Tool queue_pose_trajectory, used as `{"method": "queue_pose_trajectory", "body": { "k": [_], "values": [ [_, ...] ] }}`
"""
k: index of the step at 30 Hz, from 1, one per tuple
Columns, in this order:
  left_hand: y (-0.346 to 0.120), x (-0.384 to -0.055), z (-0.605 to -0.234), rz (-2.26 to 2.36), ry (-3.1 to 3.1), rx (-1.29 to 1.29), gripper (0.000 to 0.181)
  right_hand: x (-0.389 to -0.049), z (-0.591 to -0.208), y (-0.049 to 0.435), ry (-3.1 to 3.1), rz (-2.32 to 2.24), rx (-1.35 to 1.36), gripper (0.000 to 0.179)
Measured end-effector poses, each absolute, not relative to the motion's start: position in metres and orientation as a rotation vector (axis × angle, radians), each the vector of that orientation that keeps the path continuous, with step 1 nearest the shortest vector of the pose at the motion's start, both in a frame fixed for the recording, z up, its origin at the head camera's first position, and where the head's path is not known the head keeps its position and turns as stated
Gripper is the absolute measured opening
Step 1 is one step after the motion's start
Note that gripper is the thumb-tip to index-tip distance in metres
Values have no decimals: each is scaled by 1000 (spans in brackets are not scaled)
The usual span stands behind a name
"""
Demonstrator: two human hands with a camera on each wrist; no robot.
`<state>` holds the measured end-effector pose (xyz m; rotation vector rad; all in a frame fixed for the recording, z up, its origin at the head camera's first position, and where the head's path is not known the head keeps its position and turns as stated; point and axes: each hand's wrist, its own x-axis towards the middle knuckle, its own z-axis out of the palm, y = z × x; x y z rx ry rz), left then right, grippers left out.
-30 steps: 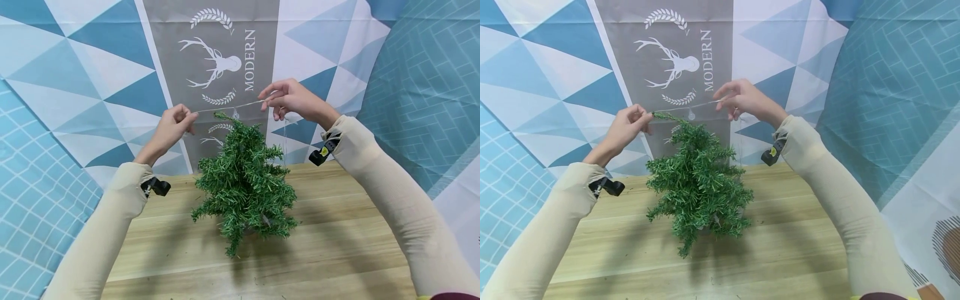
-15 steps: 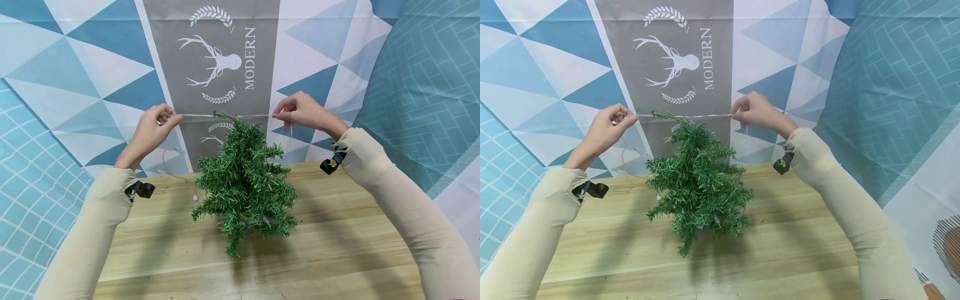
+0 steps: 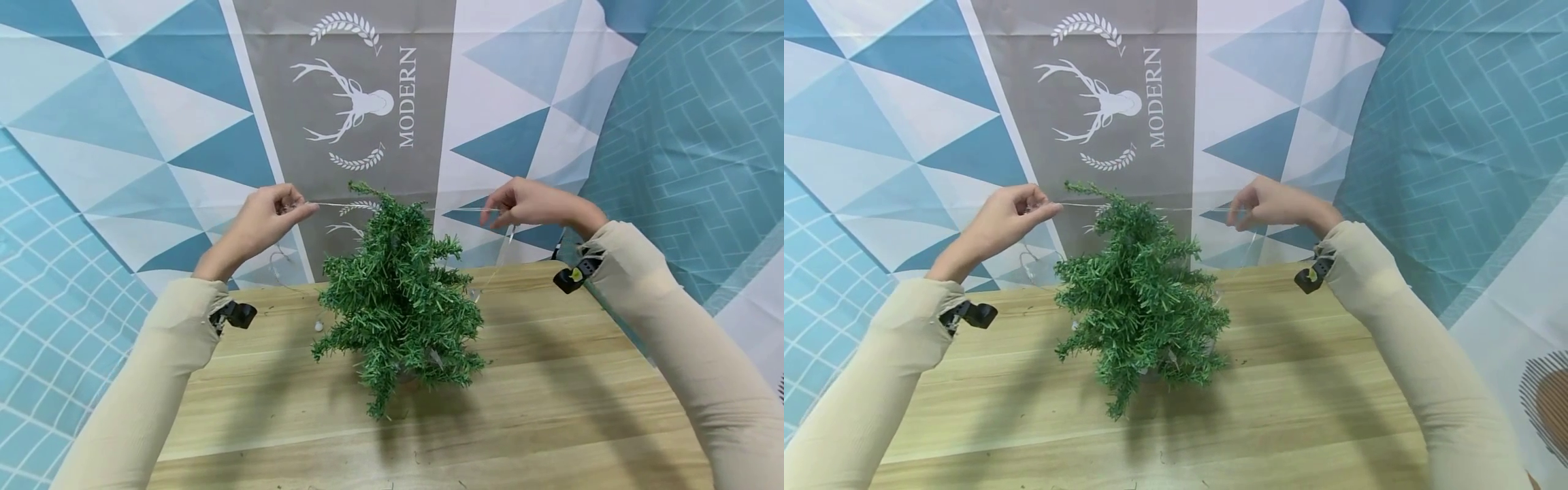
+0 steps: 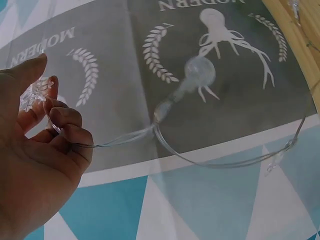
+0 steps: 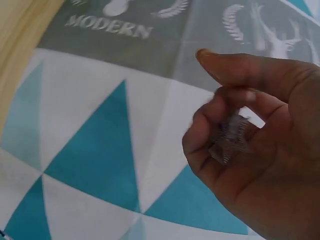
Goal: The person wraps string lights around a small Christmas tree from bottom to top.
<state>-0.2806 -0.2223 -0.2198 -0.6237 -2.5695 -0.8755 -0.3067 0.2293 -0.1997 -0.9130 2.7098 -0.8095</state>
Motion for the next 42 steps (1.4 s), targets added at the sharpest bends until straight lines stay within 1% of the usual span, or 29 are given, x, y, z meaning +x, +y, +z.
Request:
{"method": "queue_pose_trajectory", "body": {
  "k": [6, 10, 14, 22, 29, 30, 32, 33, 36, 37, 39, 40, 42],
  "values": [
    [-223, -282, -230, -745, -2602, -605, 33, -314, -226, 230, 2769, -678, -939, 19],
    [-229, -281, -237, -642, -2617, -562, 36, -316, -242, 228, 2754, -689, -971, 15],
    [-236, -280, -244, -598, -2621, -536, 37, -316, -257, 226, 2668, -761, -934, 14],
    [-248, -277, -263, -576, -2662, -463, 35, -318, -294, 212, 2612, -818, -959, 7],
    [-262, -265, -274, -574, -2650, -356, 35, -320, -322, 196, 2639, -1062, -955, 28],
    [-264, -262, -275, -575, -2641, -342, 35, -320, -325, 194, 2639, -1119, -934, 25],
    [-266, -255, -276, -571, -2612, -312, 36, -319, -328, 191, 2615, -1251, -866, 28],
    [-267, -251, -276, -573, -2596, -297, 36, -318, -330, 190, 2592, -1322, -825, 36],
    [-272, -237, -279, -585, -2529, -261, 37, -314, -333, 186, 2488, -1509, -689, 70],
    [-273, -231, -280, -602, -2507, -248, 37, -312, -334, 186, 2438, -1566, -655, 66],
    [-275, -220, -283, -639, -2468, -229, 37, -310, -337, 185, 2351, -1650, -613, 51],
    [-276, -215, -285, -655, -2450, -223, 38, -309, -339, 185, 2307, -1689, -603, 50],
    [-276, -205, -291, -684, -2428, -198, 38, -307, -343, 185, 2223, -1757, -597, 36]
  ]
}}
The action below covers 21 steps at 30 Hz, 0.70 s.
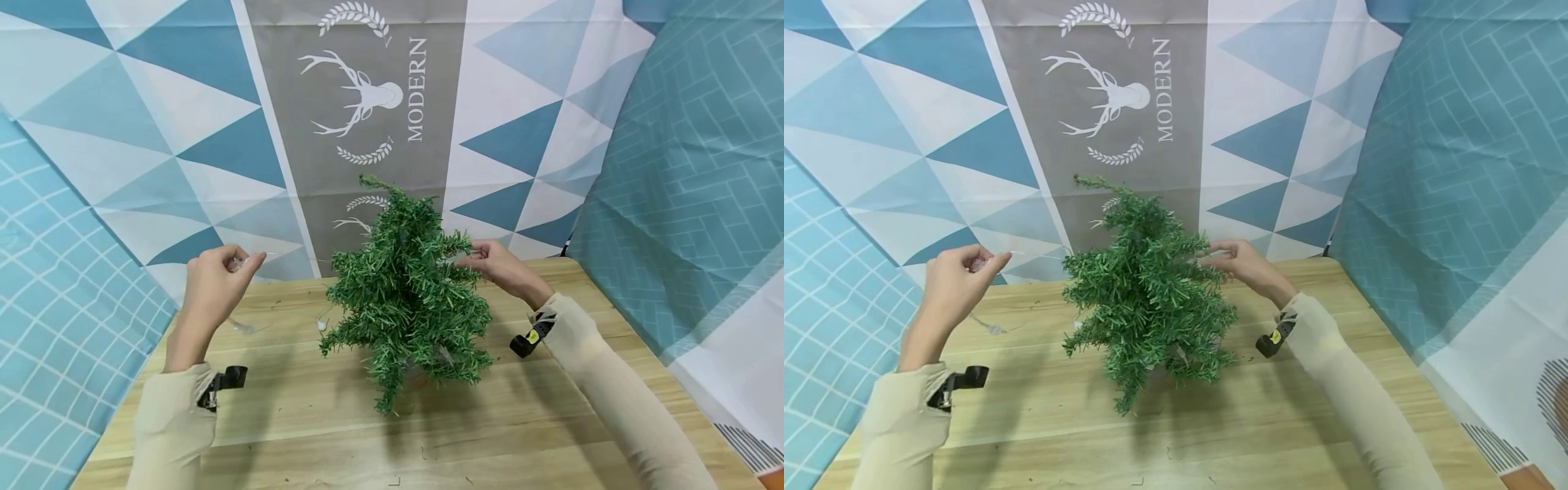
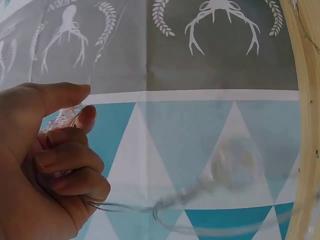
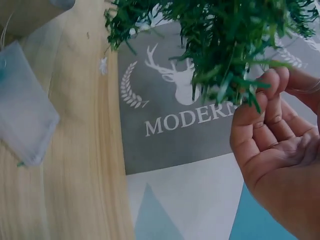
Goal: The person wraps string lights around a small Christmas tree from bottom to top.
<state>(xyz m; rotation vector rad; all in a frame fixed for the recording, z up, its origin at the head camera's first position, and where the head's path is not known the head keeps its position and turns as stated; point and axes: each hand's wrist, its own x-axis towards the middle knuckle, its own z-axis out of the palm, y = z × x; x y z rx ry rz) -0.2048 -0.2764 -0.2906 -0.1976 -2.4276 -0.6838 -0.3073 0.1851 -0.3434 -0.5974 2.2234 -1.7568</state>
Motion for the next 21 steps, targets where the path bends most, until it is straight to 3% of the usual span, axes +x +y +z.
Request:
{"method": "queue_pose_trajectory", "body": {
  "k": [1, 3, 5, 13, 21],
  "values": [
    [-276, -201, -293, -693, -2420, -193, 38, -306, -345, 185, 2190, -1785, -599, 38],
    [-275, -193, -299, -701, -2405, -181, 39, -304, -349, 187, 2154, -1815, -612, 19],
    [-275, -187, -306, -711, -2395, -159, 39, -300, -352, 188, 2131, -1836, -613, 19],
    [-274, -163, -324, -727, -2357, -110, 44, -277, -373, 181, 2013, -2022, -483, 48],
    [-264, -134, -313, -697, -2292, -42, 40, -250, -381, 179, 1905, -2323, -484, 23]
  ]
}}
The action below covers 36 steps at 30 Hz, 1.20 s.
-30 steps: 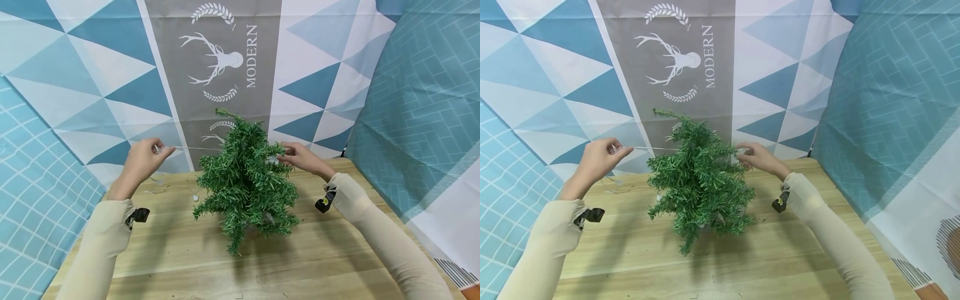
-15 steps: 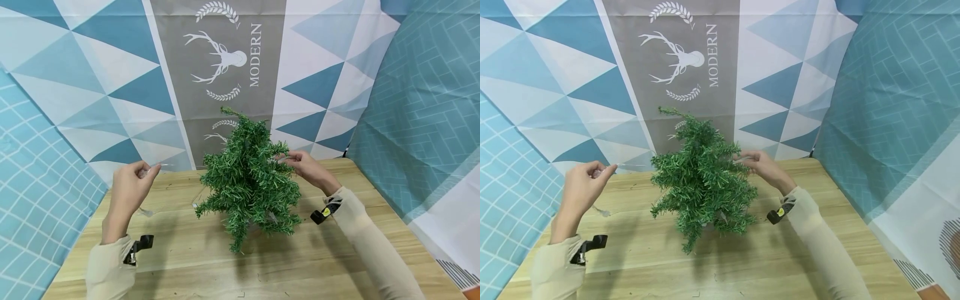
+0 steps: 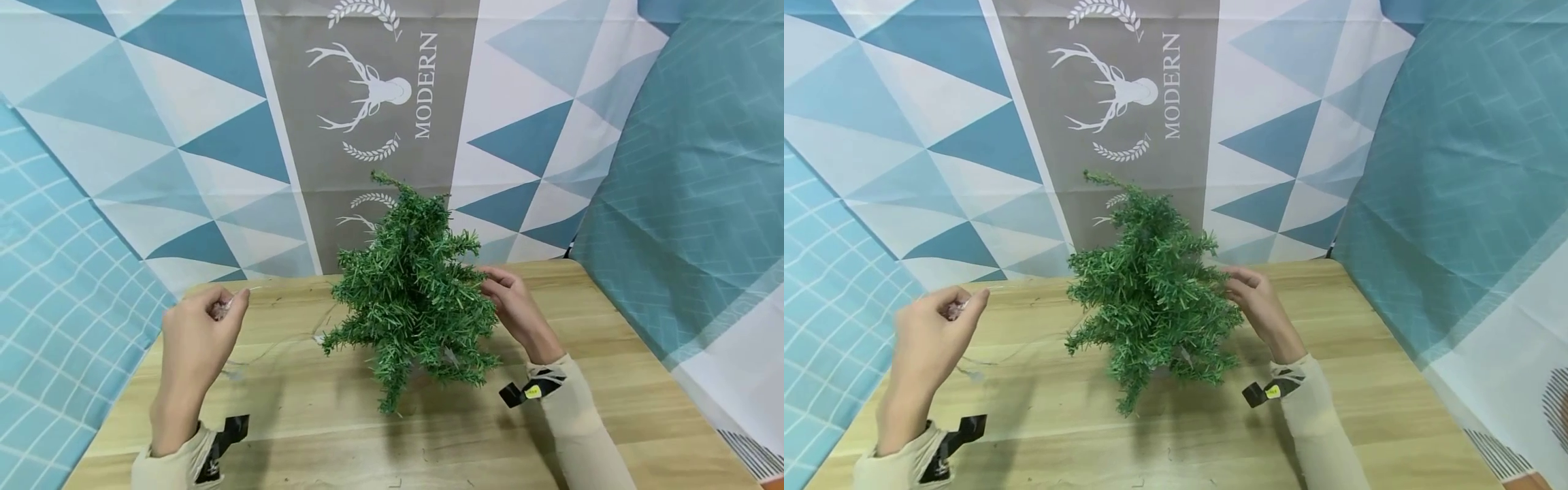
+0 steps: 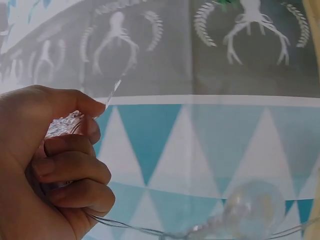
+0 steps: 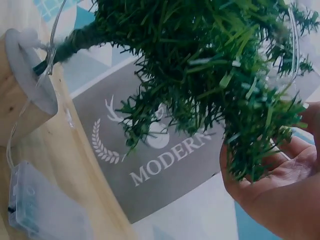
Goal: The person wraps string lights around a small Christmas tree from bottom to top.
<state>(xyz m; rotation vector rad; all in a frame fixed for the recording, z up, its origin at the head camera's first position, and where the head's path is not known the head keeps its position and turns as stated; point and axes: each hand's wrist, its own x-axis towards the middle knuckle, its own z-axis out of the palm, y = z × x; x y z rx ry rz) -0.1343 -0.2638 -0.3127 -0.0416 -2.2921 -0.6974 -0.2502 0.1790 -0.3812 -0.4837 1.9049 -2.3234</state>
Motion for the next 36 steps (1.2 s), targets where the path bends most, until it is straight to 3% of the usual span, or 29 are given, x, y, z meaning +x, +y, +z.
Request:
{"method": "queue_pose_trajectory", "body": {
  "k": [10, 16, 28, 36],
  "values": [
    [-254, -100, -282, -717, -2249, -49, 42, -237, -373, 178, 2155, -2218, -527, 23],
    [-250, -85, -270, -705, -2324, -85, 34, -228, -365, 184, 2456, -2073, -602, 34],
    [-238, -68, -263, -787, -2570, -166, 26, -199, -331, 193, 2771, -2232, -797, 22],
    [-232, -61, -268, -939, -2578, -360, 27, -174, -311, 179, 2921, -2290, -933, 20]
  ]
}}
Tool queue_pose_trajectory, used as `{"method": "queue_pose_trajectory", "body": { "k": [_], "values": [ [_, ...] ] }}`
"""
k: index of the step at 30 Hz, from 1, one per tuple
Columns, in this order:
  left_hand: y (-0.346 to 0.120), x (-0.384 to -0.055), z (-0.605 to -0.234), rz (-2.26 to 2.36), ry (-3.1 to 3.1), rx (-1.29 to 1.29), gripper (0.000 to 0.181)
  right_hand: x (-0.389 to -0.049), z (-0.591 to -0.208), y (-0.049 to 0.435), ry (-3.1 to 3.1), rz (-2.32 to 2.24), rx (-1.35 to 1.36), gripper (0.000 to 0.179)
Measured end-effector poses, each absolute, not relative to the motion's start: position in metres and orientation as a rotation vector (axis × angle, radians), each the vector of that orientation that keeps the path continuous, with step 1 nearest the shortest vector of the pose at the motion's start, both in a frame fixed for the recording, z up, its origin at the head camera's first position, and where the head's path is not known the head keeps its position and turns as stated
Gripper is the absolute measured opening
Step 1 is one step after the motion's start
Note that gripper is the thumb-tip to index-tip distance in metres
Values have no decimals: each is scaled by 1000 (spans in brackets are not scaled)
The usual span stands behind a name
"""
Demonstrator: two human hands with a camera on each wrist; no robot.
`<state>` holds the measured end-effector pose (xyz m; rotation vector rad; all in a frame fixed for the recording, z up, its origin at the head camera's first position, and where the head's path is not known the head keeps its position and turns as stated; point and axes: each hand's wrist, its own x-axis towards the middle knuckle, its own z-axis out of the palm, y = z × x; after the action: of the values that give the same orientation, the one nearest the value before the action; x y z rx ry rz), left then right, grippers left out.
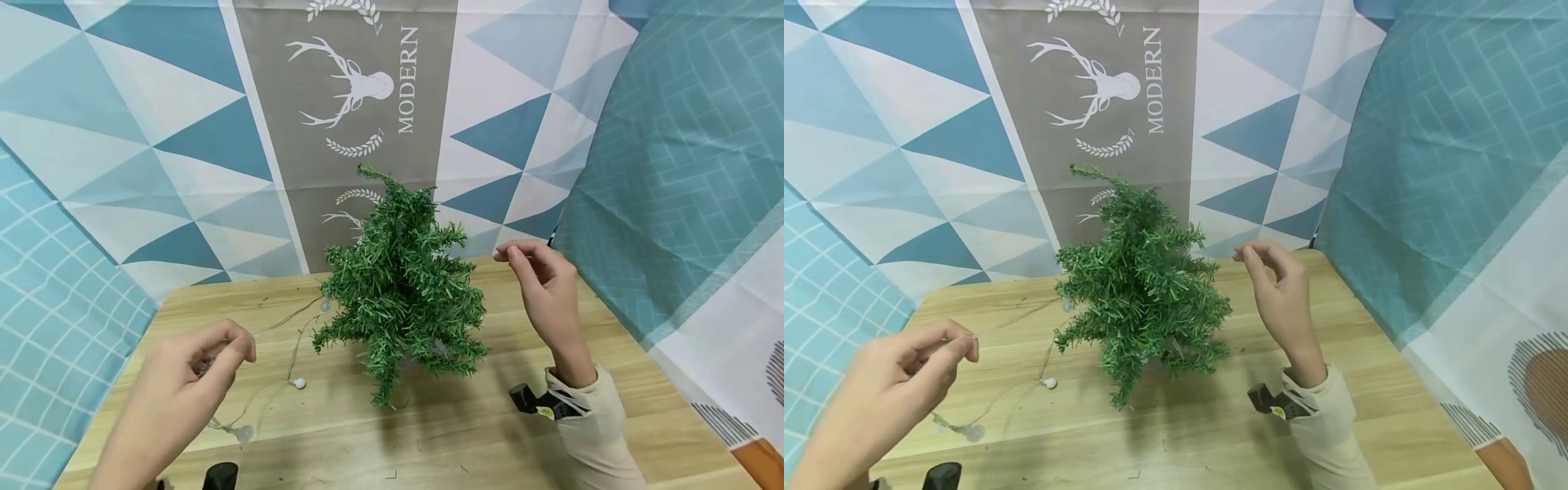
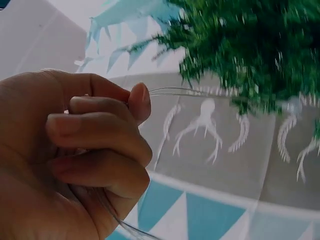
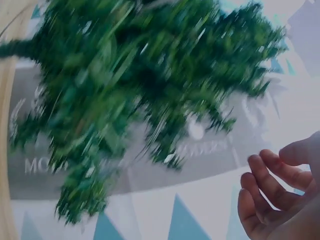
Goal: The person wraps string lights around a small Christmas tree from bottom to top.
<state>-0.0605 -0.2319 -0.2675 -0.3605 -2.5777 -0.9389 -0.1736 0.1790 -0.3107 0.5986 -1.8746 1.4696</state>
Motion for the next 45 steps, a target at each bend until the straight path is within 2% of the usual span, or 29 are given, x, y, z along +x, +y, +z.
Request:
{"method": "queue_pose_trajectory", "body": {
  "k": [7, 12, 17, 21, 24, 28, 36, 40, 45],
  "values": [
    [-210, -56, -268, -1156, -2598, -615, 25, -139, -294, 160, -1736, 1646, 654, 19],
    [-194, -57, -267, -1344, -2558, -757, 20, -115, -290, 137, -1736, 1646, 839, 16],
    [-180, -59, -270, -1693, -2478, -733, 17, -102, -292, 115, -1808, 1481, 1098, 21],
    [-169, -58, -274, -1879, -2409, -744, 19, -97, -295, 98, -1807, 1180, 1295, 16],
    [-159, -56, -277, -1776, -2423, -777, 19, -92, -300, 84, -1752, 1021, 1362, 17],
    [-148, -53, -280, -1542, -2425, -757, 22, -85, -310, 69, -1868, 1090, 1400, 18],
    [-137, -53, -284, -1345, -2255, -732, 23, -74, -322, 58, -2175, 1858, 1180, 42],
    [-134, -56, -287, -1173, -2195, -731, 14, -74, -326, 53, -2126, 1742, 1192, 45],
    [-133, -58, -288, -1126, -2164, -722, 6, -73, -332, 48, -2008, 1534, 1225, 40]
  ]
}}
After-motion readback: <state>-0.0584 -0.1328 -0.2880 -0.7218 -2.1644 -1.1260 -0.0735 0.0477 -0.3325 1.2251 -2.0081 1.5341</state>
